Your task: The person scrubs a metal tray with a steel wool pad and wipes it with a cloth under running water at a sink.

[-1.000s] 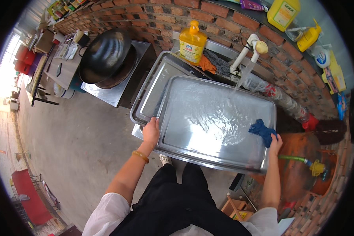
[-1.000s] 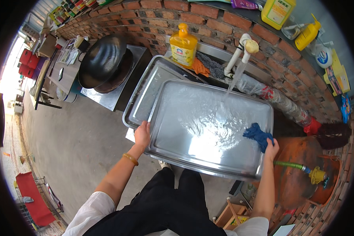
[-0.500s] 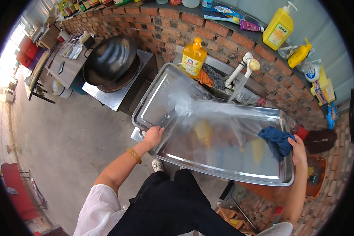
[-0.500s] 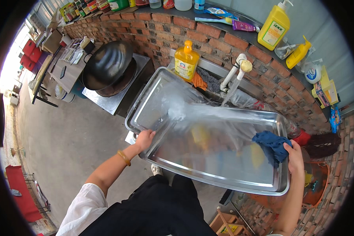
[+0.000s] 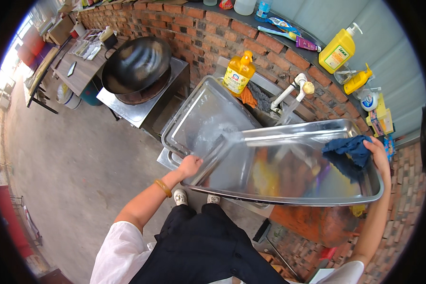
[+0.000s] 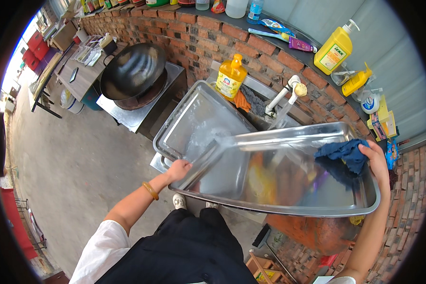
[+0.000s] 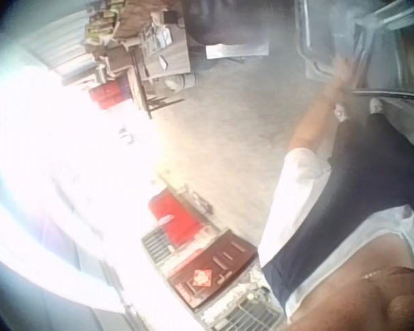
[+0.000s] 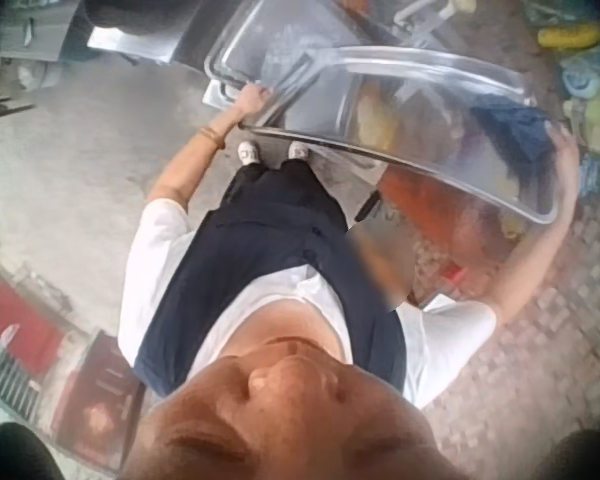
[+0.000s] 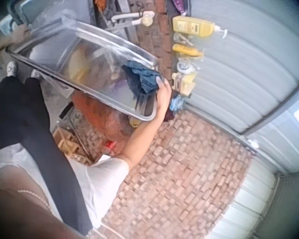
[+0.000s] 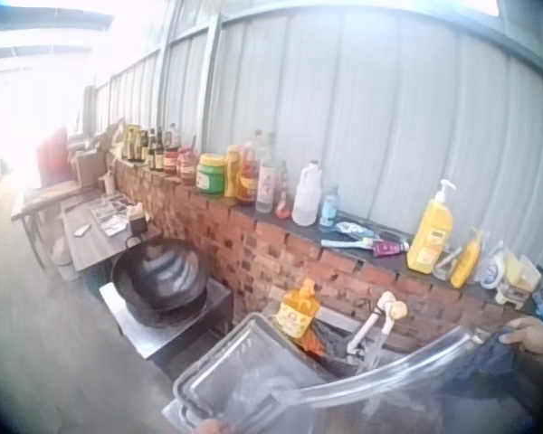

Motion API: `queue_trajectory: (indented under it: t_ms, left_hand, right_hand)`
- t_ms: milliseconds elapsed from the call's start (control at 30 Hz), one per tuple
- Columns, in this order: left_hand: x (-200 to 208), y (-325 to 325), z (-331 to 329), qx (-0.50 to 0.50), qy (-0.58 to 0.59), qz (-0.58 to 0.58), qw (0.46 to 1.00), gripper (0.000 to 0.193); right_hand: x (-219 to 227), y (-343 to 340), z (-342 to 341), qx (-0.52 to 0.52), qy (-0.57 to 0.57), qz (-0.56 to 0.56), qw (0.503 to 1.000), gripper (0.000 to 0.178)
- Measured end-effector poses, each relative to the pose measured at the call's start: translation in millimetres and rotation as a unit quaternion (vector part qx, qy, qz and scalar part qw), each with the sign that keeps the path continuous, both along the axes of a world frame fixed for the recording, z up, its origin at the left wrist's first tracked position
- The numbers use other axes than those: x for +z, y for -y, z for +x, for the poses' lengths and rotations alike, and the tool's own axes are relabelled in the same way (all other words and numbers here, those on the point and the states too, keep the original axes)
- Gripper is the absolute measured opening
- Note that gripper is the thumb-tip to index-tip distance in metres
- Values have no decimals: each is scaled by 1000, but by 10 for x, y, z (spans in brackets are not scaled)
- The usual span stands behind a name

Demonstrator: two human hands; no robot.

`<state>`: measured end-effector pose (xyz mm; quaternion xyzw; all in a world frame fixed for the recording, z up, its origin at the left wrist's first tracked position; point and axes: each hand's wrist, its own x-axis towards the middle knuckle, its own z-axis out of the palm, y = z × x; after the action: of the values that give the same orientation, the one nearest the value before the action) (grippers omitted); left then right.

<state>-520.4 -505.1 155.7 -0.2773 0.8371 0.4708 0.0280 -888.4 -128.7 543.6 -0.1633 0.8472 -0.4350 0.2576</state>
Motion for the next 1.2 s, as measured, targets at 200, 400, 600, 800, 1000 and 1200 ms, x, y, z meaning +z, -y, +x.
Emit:
queue_trajectory:
  t_ms: [200, 400, 600, 800, 1000, 1200]
  left_hand:
    - [-22, -212, 29, 39, 8, 111, 993, 30]
    - [-394, -804, 193, -36, 46, 127, 990, 32]
    - [-357, -891, 48, -22, 35, 103, 994, 44]
    - [-92, -1209, -337, -106, 58, 95, 988, 73]
    - [1281, -970, -886, -203, -234, 298, 903, 66]
    - [2806, -491, -787, -138, -303, 581, 743, 67]
  right_hand:
    - [360, 312, 201, -58, 22, -16, 998, 20]
    - [399, 174, 141, -50, 55, 48, 996, 16]
    - [566, 187, 688, -32, -118, 81, 989, 4]
    - [1034, 484, 1527, -18, -275, 36, 961, 11]
    - [1010, 1396, 2411, 80, -487, 115, 862, 10]
    - [362, 1986, 2375, 147, -536, 88, 827, 11]
